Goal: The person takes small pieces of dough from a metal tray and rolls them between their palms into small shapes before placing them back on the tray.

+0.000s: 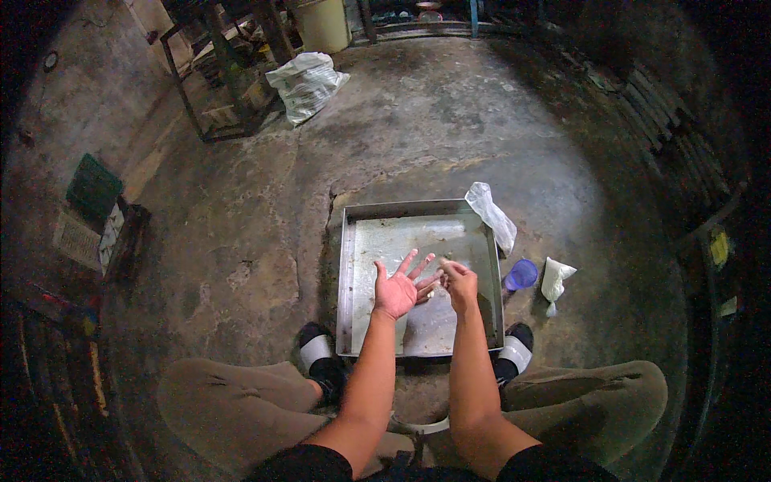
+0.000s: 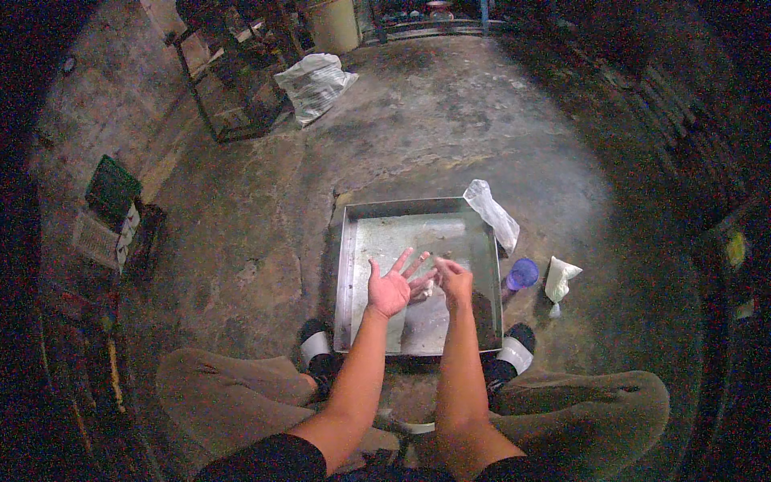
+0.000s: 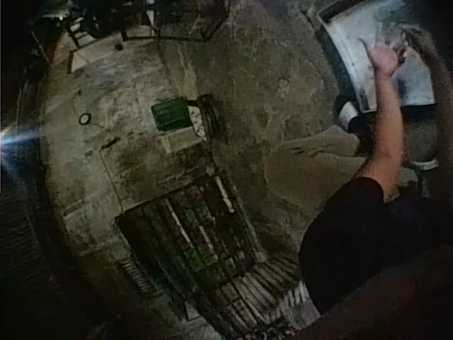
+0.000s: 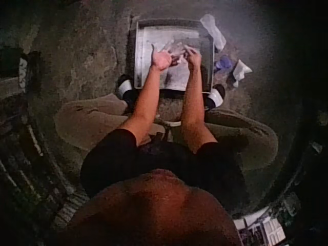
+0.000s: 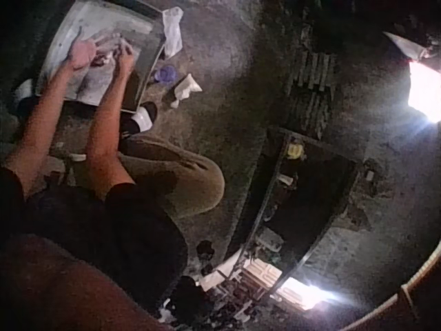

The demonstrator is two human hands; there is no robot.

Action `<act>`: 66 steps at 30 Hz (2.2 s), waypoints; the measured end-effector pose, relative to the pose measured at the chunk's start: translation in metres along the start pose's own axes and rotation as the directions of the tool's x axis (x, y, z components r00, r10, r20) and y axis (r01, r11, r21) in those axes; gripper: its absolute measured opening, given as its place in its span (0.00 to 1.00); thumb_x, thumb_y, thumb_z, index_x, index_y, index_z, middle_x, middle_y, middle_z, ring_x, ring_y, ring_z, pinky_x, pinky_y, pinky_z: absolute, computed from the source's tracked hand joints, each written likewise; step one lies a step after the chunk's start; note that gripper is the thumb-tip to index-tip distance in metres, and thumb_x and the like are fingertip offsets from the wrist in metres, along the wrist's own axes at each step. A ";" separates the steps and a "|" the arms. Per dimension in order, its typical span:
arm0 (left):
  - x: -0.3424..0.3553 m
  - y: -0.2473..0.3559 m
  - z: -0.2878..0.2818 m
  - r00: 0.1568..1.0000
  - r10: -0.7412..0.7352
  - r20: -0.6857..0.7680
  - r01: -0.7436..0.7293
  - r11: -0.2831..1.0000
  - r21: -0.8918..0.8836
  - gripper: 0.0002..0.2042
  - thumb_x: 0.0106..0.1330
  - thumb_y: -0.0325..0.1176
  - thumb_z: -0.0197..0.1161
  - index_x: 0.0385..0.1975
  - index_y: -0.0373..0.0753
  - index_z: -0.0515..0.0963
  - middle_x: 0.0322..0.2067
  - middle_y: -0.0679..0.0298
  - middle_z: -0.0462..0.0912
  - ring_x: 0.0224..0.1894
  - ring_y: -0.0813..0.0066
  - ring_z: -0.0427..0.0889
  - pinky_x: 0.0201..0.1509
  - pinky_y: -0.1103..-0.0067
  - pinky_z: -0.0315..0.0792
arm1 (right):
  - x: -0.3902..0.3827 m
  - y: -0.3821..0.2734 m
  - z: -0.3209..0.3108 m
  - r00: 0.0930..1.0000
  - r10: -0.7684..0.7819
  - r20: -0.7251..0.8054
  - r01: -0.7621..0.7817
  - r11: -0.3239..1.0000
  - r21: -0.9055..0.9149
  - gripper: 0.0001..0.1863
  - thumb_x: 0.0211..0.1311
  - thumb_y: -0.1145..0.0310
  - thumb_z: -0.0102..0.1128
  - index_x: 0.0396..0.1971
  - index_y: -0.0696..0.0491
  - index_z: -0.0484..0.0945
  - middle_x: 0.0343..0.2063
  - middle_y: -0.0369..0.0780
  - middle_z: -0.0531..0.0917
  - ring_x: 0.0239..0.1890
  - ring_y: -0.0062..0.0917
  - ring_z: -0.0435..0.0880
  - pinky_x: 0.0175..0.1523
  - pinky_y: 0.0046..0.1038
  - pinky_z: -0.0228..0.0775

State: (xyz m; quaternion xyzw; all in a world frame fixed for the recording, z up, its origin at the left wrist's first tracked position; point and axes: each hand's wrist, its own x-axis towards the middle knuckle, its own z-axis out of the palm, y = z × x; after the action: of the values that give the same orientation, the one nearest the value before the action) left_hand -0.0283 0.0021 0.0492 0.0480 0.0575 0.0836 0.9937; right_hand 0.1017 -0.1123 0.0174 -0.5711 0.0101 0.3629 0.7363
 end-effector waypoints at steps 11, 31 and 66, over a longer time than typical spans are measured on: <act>-0.003 -0.001 -0.039 0.973 0.163 0.165 -0.064 0.871 -0.486 0.44 0.61 0.71 0.38 0.68 0.41 0.52 0.16 0.68 0.66 0.08 0.84 0.57 0.12 0.85 0.53 | -0.009 -0.029 0.020 0.850 0.175 0.496 0.059 0.906 -0.420 0.19 0.60 0.65 0.63 0.48 0.60 0.78 0.44 0.43 0.83 0.42 0.26 0.81 0.45 0.28 0.76; 0.000 -0.060 -0.116 0.855 0.390 0.342 0.086 -0.756 0.649 0.21 0.57 0.34 0.64 0.52 0.42 0.73 0.50 0.56 0.75 0.48 0.53 0.78 0.51 0.66 0.73 | 0.001 0.059 -0.016 0.995 -0.098 -0.028 0.023 0.479 -0.878 0.14 0.52 0.69 0.59 0.39 0.52 0.84 0.37 0.49 0.84 0.41 0.39 0.84 0.48 0.33 0.75; 0.043 -0.021 -0.027 0.762 0.190 -0.619 0.113 0.902 0.416 0.29 0.62 0.68 0.48 0.41 0.46 0.76 0.35 0.63 0.81 0.34 0.66 0.81 0.37 0.69 0.77 | -0.002 0.005 0.037 0.903 0.005 0.429 0.145 0.938 -0.315 0.37 0.68 0.36 0.27 0.66 0.46 0.61 0.55 0.48 0.74 0.55 0.43 0.73 0.61 0.41 0.59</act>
State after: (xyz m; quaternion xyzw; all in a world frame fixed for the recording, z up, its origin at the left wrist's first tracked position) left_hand 0.0136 -0.0086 0.0161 0.2350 0.4121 0.1011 0.8745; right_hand 0.0824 -0.0818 0.0271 -0.5968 -0.2333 0.4472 0.6241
